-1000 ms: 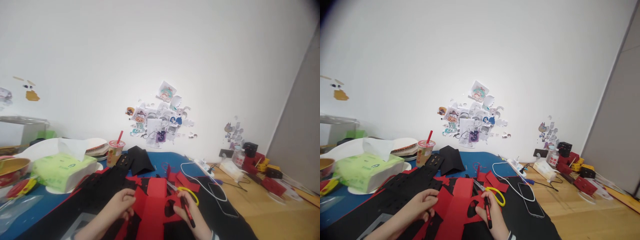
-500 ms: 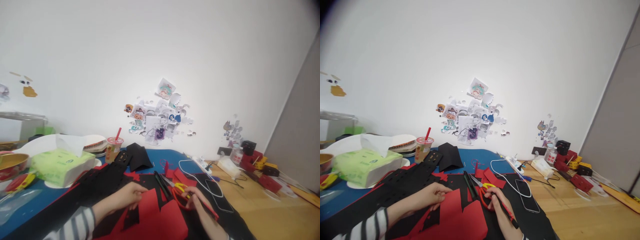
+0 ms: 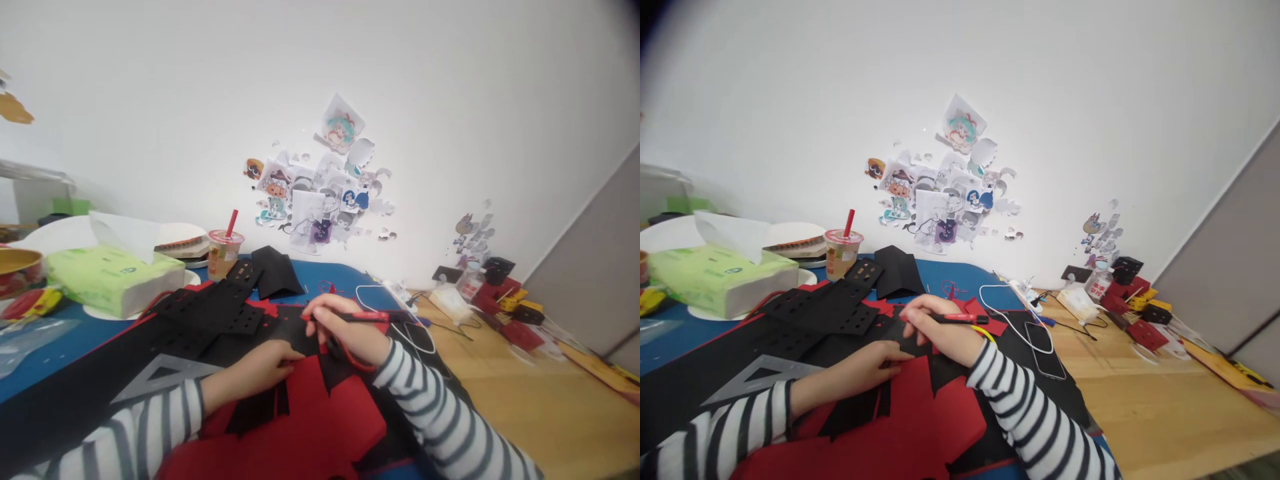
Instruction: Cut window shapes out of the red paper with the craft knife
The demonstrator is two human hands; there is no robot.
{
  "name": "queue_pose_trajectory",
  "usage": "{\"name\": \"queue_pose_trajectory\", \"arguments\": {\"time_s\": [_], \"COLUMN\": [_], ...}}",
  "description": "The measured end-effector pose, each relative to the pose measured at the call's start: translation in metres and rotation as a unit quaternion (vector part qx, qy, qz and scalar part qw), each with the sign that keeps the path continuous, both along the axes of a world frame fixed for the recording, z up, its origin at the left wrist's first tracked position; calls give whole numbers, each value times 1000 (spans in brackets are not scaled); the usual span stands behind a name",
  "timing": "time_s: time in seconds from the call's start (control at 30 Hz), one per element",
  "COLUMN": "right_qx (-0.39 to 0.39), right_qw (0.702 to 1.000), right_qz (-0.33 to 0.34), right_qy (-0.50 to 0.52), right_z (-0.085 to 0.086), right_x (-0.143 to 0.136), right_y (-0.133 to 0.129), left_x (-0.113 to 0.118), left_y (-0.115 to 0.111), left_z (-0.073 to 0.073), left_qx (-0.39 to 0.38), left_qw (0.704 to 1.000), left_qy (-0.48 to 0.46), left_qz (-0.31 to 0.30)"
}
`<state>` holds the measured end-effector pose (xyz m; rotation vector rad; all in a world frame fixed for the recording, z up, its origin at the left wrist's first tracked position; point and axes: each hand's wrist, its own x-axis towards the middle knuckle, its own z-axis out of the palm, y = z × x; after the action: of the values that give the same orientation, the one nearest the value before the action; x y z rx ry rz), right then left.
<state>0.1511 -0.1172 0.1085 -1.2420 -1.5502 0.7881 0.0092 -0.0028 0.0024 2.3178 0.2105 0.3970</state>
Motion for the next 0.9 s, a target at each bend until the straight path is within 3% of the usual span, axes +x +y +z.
{"name": "queue_pose_trajectory", "arguments": {"time_s": [0.1,0.17,0.3,0.4,0.5,0.7,0.9], "right_qx": [-14,-11,-26,-38,-52,-95,-116], "right_qw": [999,999,992,989,987,987,991], "right_qz": [36,44,35,26,19,56,-11], "right_qy": [-12,21,120,139,152,118,70], "right_z": [10,5,-36,-73,-98,-114,-123], "right_x": [-24,-34,-29,-9,11,29,25], "right_y": [25,43,65,63,49,29,29], "left_x": [2,2,0,-1,1,2,-2], "left_y": [1,1,3,3,2,-3,-9], "left_z": [-1,-2,-4,-7,-9,-9,-11], "left_qx": [-4,-7,-6,4,17,38,40], "left_qw": [1000,1000,1000,1000,999,993,988], "left_qy": [-1,-1,2,6,11,41,49], "left_qz": [-4,-5,8,25,44,107,141]}}
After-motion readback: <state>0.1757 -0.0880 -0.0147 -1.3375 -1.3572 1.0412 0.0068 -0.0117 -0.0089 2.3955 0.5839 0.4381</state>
